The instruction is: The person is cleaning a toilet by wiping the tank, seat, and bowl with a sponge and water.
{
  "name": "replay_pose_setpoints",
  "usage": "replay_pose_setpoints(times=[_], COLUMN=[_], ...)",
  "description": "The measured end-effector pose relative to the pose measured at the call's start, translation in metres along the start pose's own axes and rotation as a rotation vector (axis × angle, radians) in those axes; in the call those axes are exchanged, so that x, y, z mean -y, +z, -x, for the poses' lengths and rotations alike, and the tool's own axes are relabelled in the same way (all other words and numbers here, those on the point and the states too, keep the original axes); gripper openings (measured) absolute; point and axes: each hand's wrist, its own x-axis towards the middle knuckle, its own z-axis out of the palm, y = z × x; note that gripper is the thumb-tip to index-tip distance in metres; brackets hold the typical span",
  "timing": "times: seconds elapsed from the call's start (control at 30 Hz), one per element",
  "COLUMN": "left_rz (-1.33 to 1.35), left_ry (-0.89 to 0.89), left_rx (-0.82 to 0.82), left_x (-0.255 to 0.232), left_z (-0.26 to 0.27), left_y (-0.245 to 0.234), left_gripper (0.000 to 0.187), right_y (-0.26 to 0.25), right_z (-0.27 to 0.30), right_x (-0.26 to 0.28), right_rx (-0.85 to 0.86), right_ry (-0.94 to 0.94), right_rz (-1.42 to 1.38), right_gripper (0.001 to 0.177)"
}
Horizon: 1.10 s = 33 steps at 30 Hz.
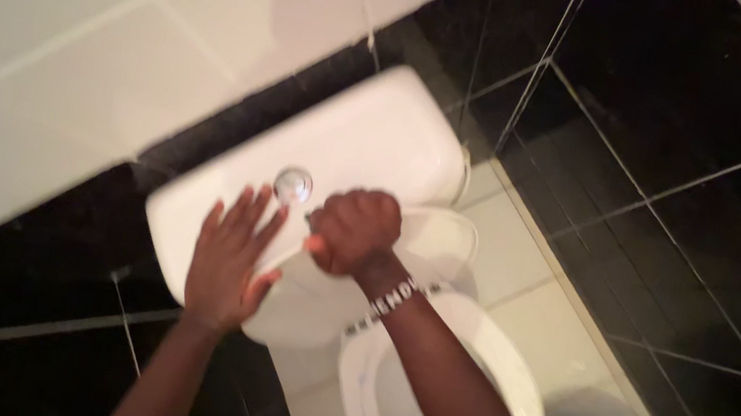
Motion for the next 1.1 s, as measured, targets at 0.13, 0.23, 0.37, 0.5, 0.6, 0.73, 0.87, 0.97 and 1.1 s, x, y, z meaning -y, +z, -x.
replay_pose_setpoints(times=[0.13, 0.23, 0.37, 0.5, 0.6, 0.73, 0.87, 0.97, 1.1], left_rz=[-0.045, -0.051, -0.075, -0.075, -0.044, -0.063, -0.092, -0.069, -0.077], left_ry=[-0.022, -0.069, -0.063, -0.052, -0.045, -0.033, -0.030, -0.033, -0.048], left_rx=[0.034, 0.046, 0.066, 0.077, 0.055, 0.072, 0.108, 0.082, 0.097], left_x=[0.000, -0.011, -0.011, 0.000, -0.006, -0.006, -0.004, -0.005, 0.002], left_z=[-0.004, 0.003, -0.001, -0.003, -0.004, 0.008, 0.000, -0.001, -0.003], left_y=[-0.007, -0.009, -0.010, -0.003, -0.004, -0.002, -0.007, -0.010, -0.004], left_gripper=[0.069, 0.068, 0.070, 0.072, 0.073, 0.073, 0.075, 0.075, 0.075], right_y=[0.015, -0.005, -0.002, 0.042, 0.045, 0.037, 0.019, 0.022, 0.014], right_z=[0.033, 0.051, 0.034, 0.017, 0.025, 0.116, 0.172, 0.143, 0.071], right_x=[-0.044, -0.077, -0.053, 0.022, -0.006, -0.072, -0.141, -0.133, -0.021], right_rx=[-0.316, -0.464, -0.456, -0.096, -0.017, -0.237, -0.818, -1.085, -0.357], right_ry=[0.356, 0.624, 0.687, 0.078, 0.009, 0.479, 1.221, 1.034, 0.526], right_rz=[-0.043, -0.047, 0.002, -0.170, -0.027, 0.108, 0.003, -0.414, -0.025], right_gripper=[0.055, 0.057, 0.050, 0.036, 0.041, 0.042, 0.044, 0.031, 0.034])
